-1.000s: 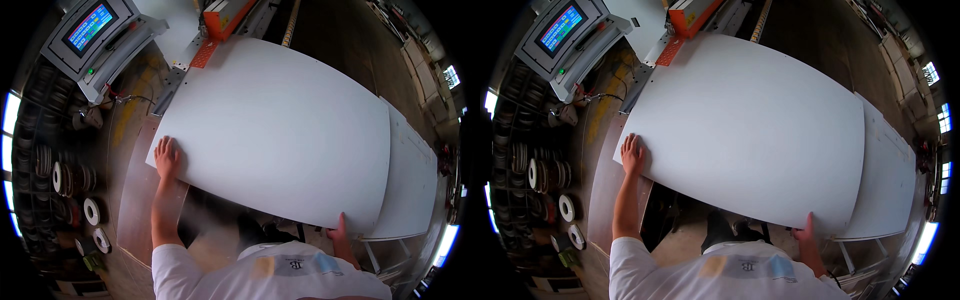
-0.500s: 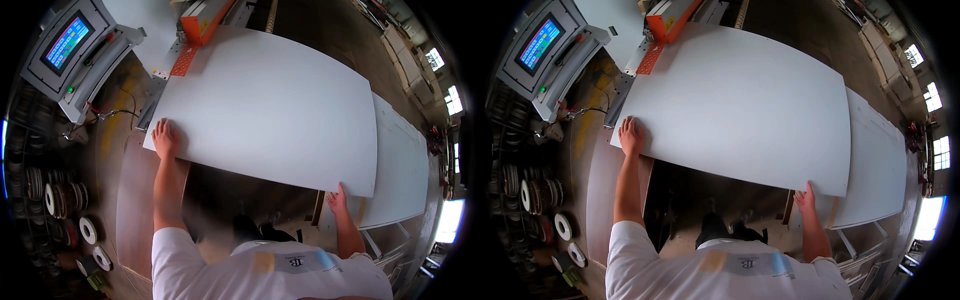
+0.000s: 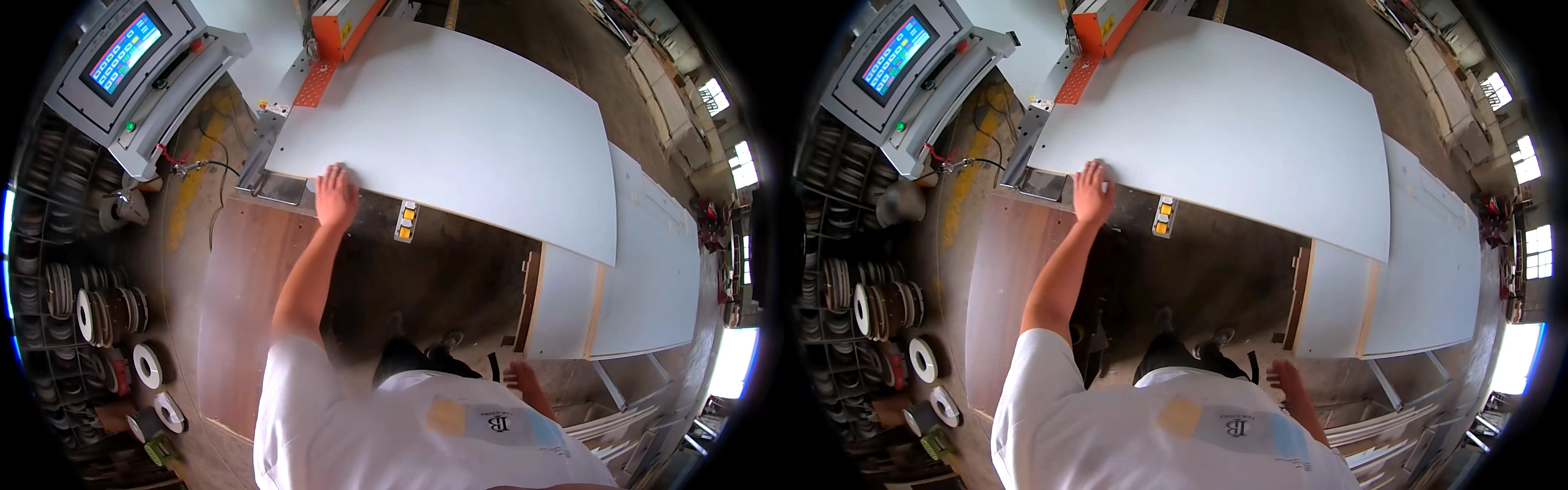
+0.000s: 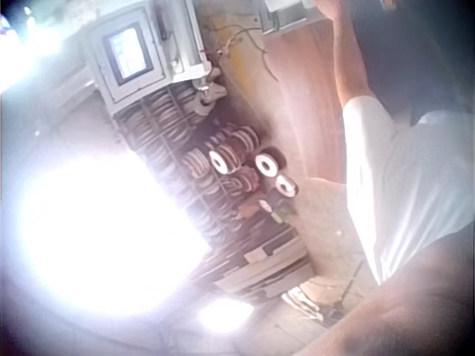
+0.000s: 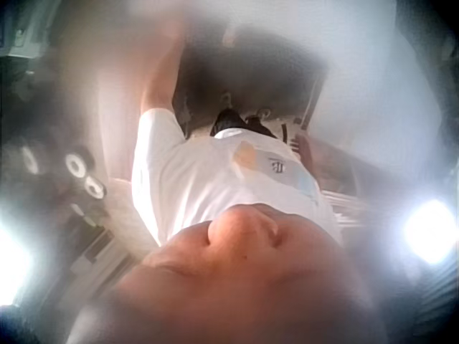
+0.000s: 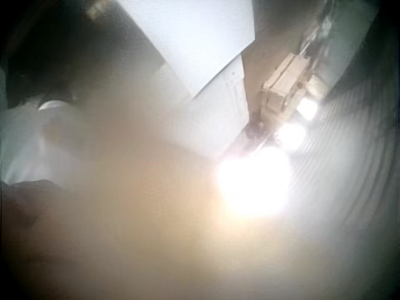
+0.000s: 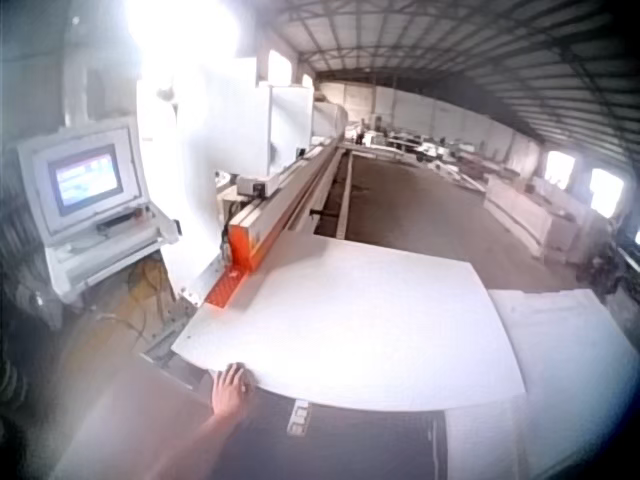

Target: The person repeatedly picks up large white panels from a pile on the floor and places them onto a machine table. The person handles the panels one at a time, lifting them and positioning them on the table surface.

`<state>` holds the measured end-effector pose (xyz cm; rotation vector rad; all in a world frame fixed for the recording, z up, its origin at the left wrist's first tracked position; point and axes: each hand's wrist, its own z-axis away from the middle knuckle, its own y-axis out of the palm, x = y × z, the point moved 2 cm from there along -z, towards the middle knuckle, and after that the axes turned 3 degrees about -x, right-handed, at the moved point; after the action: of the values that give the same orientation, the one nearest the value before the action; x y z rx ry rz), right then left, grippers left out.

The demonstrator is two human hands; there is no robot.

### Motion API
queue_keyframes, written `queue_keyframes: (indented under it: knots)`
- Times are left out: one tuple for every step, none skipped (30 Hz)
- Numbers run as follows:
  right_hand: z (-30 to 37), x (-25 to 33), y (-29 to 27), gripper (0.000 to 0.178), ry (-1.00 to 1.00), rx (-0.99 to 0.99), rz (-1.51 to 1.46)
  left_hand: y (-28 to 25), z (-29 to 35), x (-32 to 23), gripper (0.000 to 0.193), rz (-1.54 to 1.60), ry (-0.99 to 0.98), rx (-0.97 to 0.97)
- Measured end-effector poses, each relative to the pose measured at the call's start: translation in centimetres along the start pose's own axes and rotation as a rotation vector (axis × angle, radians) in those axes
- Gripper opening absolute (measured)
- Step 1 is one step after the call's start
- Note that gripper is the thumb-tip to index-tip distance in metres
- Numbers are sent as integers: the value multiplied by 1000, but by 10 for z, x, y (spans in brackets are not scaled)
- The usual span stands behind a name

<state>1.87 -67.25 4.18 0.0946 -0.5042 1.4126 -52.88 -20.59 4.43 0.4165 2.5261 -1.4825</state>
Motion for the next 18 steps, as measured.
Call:
queue_keyframes:
  knots:
    - [4, -18, -3, 39, -197, 27, 349, 3, 8, -12, 49, 117, -15, 26]
    - [-2, -51, -13, 39, -336, 61, 623, 0, 12, -34, 50, 128, -13, 88]
    - [-9, -82, -24, 39, -497, 65, 891, -3, 17, -51, 50, 165, 19, 93]
    - [-31, -131, -47, 39, -594, 70, 1084, -6, 19, -75, 49, 282, 12, 172]
    - [-44, -153, -55, 38, -699, 73, 1282, 10, 28, -87, 49, 300, 64, 175]
    - [-49, -153, -51, 37, -656, 25, 1256, 21, 39, -94, 52, 320, 85, 178]
    - [-43, -152, -48, 37, -605, -22, 1229, 26, 48, -107, 55, 397, 15, 244]
    - [-34, -150, -46, 36, -550, -69, 1204, 30, 56, -119, 61, 460, -83, 338]
    - [-26, -147, -45, 37, -546, -102, 1207, 29, 60, -137, 64, 479, -202, 355]
    - [-16, -128, -37, 38, -549, -126, 1212, 26, 64, -147, 67, 487, -327, 367]
    - [-6, -111, -27, 39, -524, -149, 1102, 26, 66, -150, 67, 451, -321, 313]
    - [4, -94, -17, 40, -503, -174, 990, 30, 67, -151, 67, 414, -314, 258]
    - [13, -88, -9, 41, -444, -193, 756, 33, 68, -156, 66, 382, -301, 211]
    - [17, -87, -6, 42, -383, -210, 521, 35, 69, -156, 64, 377, -296, 213]
    - [16, -90, -5, 41, -466, -220, 450, 37, 69, -154, 62, 371, -290, 214]
    - [18, -96, -2, 41, -542, -238, 368, 38, 69, -156, 60, 370, -273, 223]
    - [19, -106, 3, 40, -549, -257, 307, 36, 66, -166, 57, 353, -256, 216]
    - [17, -114, 6, 38, -558, -265, 258, 34, 65, -169, 55, 384, -330, 294]
